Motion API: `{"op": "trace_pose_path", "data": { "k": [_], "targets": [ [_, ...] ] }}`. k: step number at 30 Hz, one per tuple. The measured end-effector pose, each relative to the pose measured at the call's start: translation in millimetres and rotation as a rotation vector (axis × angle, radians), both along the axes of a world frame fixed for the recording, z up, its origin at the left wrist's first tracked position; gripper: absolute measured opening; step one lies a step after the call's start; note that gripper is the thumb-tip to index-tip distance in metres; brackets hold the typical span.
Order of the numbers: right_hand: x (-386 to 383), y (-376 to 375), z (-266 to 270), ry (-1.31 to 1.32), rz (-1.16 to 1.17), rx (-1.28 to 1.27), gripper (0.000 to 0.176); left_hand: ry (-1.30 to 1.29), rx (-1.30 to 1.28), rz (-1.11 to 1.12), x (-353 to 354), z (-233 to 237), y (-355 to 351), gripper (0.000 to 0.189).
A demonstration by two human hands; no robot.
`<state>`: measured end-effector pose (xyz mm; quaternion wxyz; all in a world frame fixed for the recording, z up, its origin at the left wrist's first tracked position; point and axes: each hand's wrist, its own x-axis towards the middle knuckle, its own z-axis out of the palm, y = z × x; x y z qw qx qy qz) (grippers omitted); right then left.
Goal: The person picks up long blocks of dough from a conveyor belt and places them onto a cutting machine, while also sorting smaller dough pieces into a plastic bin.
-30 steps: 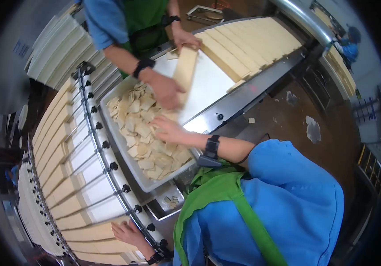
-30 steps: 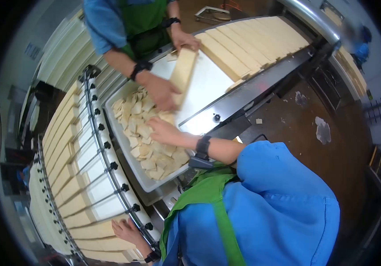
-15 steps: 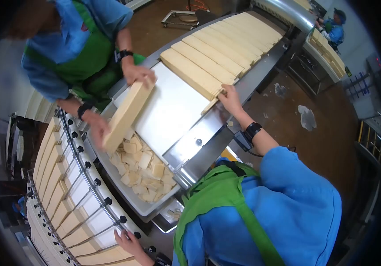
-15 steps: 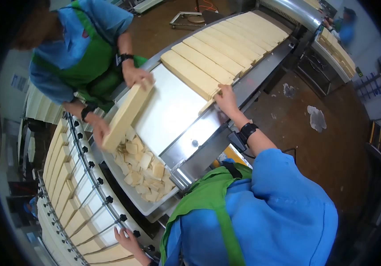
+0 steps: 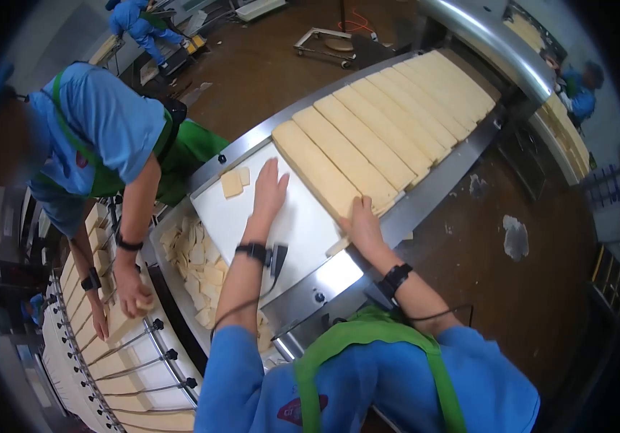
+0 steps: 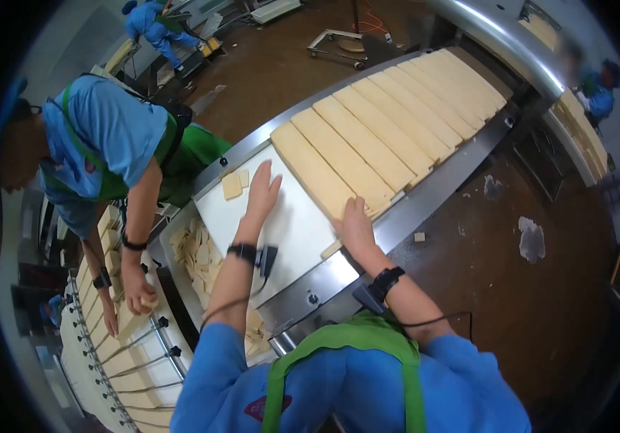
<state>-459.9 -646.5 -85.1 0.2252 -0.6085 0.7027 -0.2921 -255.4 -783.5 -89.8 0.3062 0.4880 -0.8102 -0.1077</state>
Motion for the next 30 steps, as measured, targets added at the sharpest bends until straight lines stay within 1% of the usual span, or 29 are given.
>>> {"op": "trace_pose_path", "data": {
  "k": [1,3,4,6,7,9,11,12,14,15,18,19,20,21,22,24,25,26,27,30],
  "targets": [
    [-1,1,1,-0.003,0.013,-0.002,0.045,-0.031,0.064,0.019,-14,2,-27,0.043],
    [-2,0,6,-0.038,0.024,0.06,0.047,-0.17,0.131,0.126,-35,-12,-81,0.041],
    [-3,1,8,-0.055,0.026,0.092,0.049,-0.229,0.183,0.142,-42,-12,-97,0.043],
    [-3,1,11,-0.06,0.037,0.072,0.05,-0.346,0.289,0.17,-51,-9,-118,0.045],
    [-3,2,13,-0.069,0.038,0.078,0.05,-0.356,0.277,0.195,-55,-8,-120,0.046],
    [-3,0,15,-0.067,0.026,0.094,0.051,-0.377,0.26,0.245,-58,-2,-117,0.046],
    [-3,2,14,-0.046,0.015,0.119,0.052,-0.455,0.316,0.241,-54,13,-109,0.048],
    [-3,2,12,-0.017,0.049,0.067,0.051,-0.49,0.336,0.245,-48,21,-107,0.049],
    [-6,4,8,0.04,0.125,-0.04,0.048,-0.566,0.4,0.329,-29,33,-94,0.046],
    [-5,4,9,0.039,0.173,-0.028,0.049,-0.601,0.438,0.373,-17,34,-83,0.044],
    [-1,1,23,0.004,0.421,0.032,0.053,-0.631,0.508,0.567,42,35,-34,0.045],
    [0,-5,32,-0.007,0.503,0.14,0.06,-0.578,0.534,0.607,60,44,-9,0.046],
    [-1,-9,21,0.003,0.521,0.031,0.071,-0.523,0.557,0.65,77,55,16,0.046],
    [1,-13,19,0.071,0.498,0.084,0.075,-0.464,0.575,0.697,93,62,42,0.047],
    [7,-17,19,0.143,0.475,0.133,0.079,-0.251,0.532,0.668,110,51,66,0.048],
    [22,-25,31,0.187,0.555,0.205,0.081,0.162,0.4,0.599,140,11,109,0.051],
    [33,-28,35,0.211,0.593,0.236,0.082,0.341,0.369,0.672,147,-4,128,0.049],
    [44,-29,33,0.218,0.625,0.174,0.081,0.521,0.33,0.74,151,-19,147,0.048],
    [55,-28,31,0.221,0.654,0.115,0.081,0.699,0.283,0.801,157,-26,166,0.047],
    [111,-2,50,0.208,0.772,-0.056,0.077,1.0,0.001,0.883,191,-8,220,0.037]
  ]
}}
